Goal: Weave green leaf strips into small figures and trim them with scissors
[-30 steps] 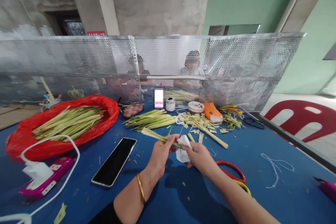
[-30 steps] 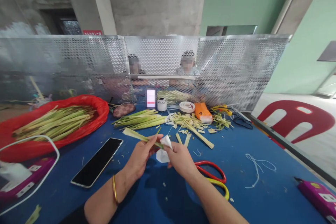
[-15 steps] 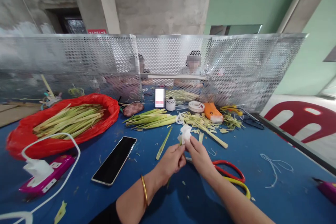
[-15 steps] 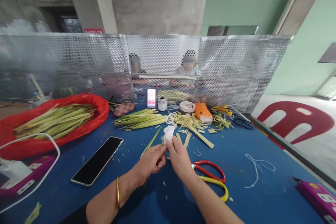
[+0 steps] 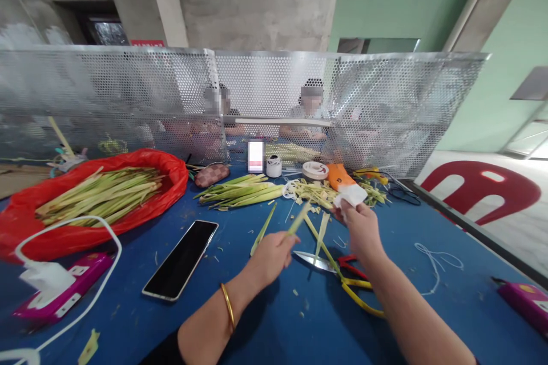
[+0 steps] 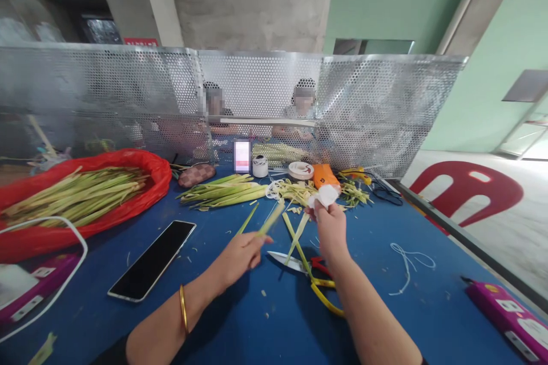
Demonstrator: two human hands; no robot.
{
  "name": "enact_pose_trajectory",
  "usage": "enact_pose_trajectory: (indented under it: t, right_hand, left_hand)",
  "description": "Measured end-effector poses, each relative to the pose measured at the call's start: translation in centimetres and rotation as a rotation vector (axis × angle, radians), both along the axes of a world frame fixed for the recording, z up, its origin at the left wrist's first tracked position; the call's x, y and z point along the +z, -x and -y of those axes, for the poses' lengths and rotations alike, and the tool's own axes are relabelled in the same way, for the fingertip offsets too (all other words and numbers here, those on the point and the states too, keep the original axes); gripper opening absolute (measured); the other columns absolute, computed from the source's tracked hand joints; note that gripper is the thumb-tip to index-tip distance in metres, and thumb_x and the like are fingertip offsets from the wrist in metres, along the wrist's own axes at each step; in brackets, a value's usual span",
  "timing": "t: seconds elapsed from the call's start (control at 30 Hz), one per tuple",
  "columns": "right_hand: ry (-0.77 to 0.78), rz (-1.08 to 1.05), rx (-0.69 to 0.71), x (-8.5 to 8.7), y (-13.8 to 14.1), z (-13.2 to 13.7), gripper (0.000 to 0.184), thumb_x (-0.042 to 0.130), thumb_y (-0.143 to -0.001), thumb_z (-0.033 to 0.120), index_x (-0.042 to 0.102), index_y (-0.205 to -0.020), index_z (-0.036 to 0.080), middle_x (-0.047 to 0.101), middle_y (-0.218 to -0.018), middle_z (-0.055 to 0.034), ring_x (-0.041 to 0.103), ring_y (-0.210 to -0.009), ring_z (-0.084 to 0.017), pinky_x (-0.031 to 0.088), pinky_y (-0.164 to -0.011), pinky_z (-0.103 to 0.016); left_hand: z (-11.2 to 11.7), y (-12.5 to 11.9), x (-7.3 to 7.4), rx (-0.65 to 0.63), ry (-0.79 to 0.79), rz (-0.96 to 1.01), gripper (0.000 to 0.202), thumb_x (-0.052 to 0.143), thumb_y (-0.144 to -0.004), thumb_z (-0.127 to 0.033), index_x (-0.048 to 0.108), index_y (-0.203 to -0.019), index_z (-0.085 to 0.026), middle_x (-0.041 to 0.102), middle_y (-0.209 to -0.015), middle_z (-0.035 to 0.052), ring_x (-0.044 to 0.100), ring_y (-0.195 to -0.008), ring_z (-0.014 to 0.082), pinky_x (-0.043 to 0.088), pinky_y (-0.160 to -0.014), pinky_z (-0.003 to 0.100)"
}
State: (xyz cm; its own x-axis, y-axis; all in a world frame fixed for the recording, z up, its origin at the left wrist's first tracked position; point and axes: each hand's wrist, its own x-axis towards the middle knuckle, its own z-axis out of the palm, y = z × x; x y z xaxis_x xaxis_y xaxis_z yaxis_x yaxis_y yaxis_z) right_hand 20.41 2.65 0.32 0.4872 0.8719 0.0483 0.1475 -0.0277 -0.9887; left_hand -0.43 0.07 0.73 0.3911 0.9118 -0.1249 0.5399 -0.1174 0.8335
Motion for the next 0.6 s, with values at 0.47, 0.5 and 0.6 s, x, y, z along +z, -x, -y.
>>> enact_pose_trajectory:
  t: [0.47,0.5,0.6]
  right_hand:
    - [0.311,0.52,0.151,-2.4,-0.8,-1.0,0.013,0.062,-0.06,0.028,0.055,-0.052,0.02,0.06,-0.057,-0.0053,0.061,-0.069,-0.026,0.036,-0.059,-0.03]
    - [0.27,0.477,0.167,-2.1,-0.5,-0.9,0.014,0.06,-0.063,0.03,0.055,-0.055,0.02,0.058,-0.056,-0.004,0.06,-0.065,-0.024,0.037,-0.058,-0.029]
    - [0.128,0.312,0.25,-1.4,1.7,0.1,0.021,0.055,-0.07,0.04,0.057,-0.065,0.019,0.058,-0.059,-0.0013,0.056,-0.06,-0.019,0.04,-0.056,-0.027]
  left_hand:
    - [-1.9,1.6,0.1,0.278,-0.573,-0.42,0.022,0.051,-0.088,-0.029,0.07,-0.082,-0.019,0.069,-0.091,0.0077,0.062,-0.092,0.0234,0.042,-0.076,0.031]
    - [-1.7,1.3,0.1,0.257,-0.507,-0.296,0.027,0.05,-0.089,-0.032,0.071,-0.076,-0.02,0.069,-0.084,0.0062,0.063,-0.084,0.0217,0.042,-0.073,0.03]
    - [-1.0,0.1,-0.4,0.135,-0.169,0.085,0.037,0.05,-0.087,-0.046,0.071,-0.072,-0.019,0.068,-0.07,0.0055,0.063,-0.069,0.0192,0.042,-0.062,0.028]
